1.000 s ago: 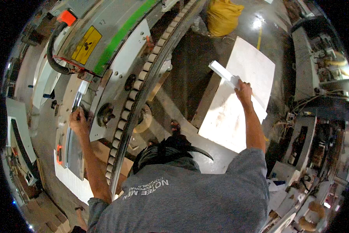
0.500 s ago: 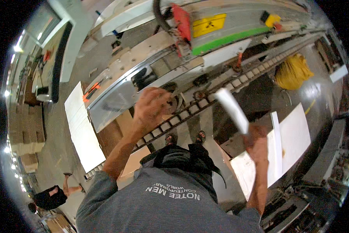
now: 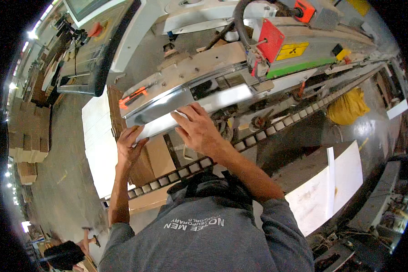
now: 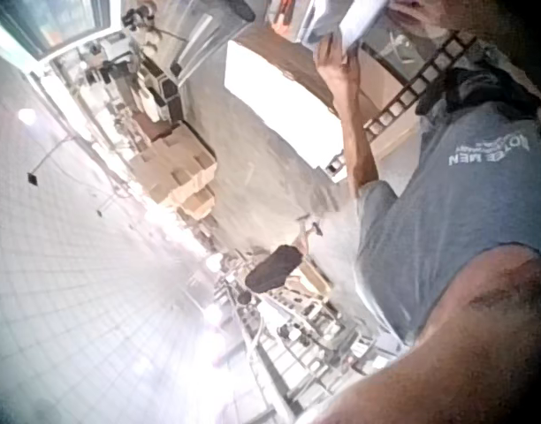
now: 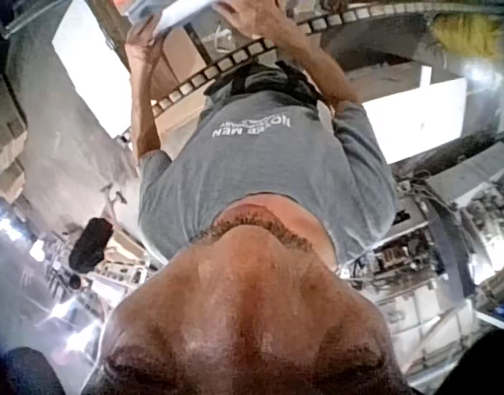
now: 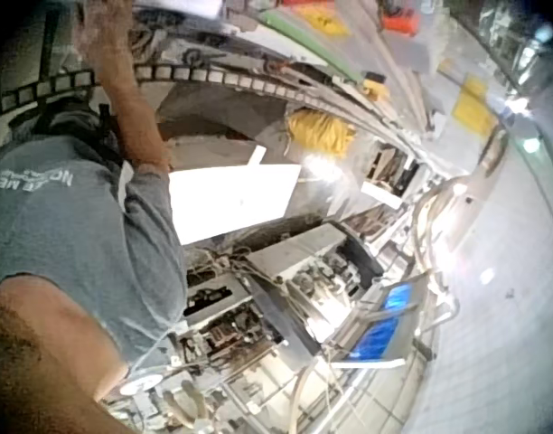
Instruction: The person feeds white boards one by one into an edge-banding or trimming machine, picking them up from a stack and placing them onto the machine's guide rail.
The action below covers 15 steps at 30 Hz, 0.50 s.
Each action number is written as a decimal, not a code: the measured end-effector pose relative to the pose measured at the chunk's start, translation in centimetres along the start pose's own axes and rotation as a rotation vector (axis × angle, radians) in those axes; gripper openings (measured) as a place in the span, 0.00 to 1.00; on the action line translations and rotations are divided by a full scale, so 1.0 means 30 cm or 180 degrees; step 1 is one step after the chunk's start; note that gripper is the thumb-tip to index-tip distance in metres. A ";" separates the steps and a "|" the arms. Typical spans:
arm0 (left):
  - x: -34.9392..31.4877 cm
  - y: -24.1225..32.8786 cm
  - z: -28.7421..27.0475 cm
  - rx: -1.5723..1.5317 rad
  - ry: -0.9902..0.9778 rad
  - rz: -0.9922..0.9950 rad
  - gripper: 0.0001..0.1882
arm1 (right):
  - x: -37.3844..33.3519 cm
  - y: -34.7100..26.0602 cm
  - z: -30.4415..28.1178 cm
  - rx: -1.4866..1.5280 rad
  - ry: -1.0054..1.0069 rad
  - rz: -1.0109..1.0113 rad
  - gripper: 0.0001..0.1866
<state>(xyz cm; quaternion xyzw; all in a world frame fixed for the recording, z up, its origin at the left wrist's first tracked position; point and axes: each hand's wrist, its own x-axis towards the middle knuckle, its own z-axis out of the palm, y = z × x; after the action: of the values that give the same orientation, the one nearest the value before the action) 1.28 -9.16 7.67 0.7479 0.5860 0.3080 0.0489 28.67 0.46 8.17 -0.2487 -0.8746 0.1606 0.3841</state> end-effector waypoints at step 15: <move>-0.033 -0.303 0.084 0.0883 0.1059 -0.0425 0.22 | 0.029 0.099 0.375 0.1710 0.0504 0.2245 0.32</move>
<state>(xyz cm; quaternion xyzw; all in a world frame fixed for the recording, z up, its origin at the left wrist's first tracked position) -5.23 -6.54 1.29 0.6459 0.6709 0.3397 -0.1314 20.63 2.39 -0.07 -0.4345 -0.6315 0.4836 0.4226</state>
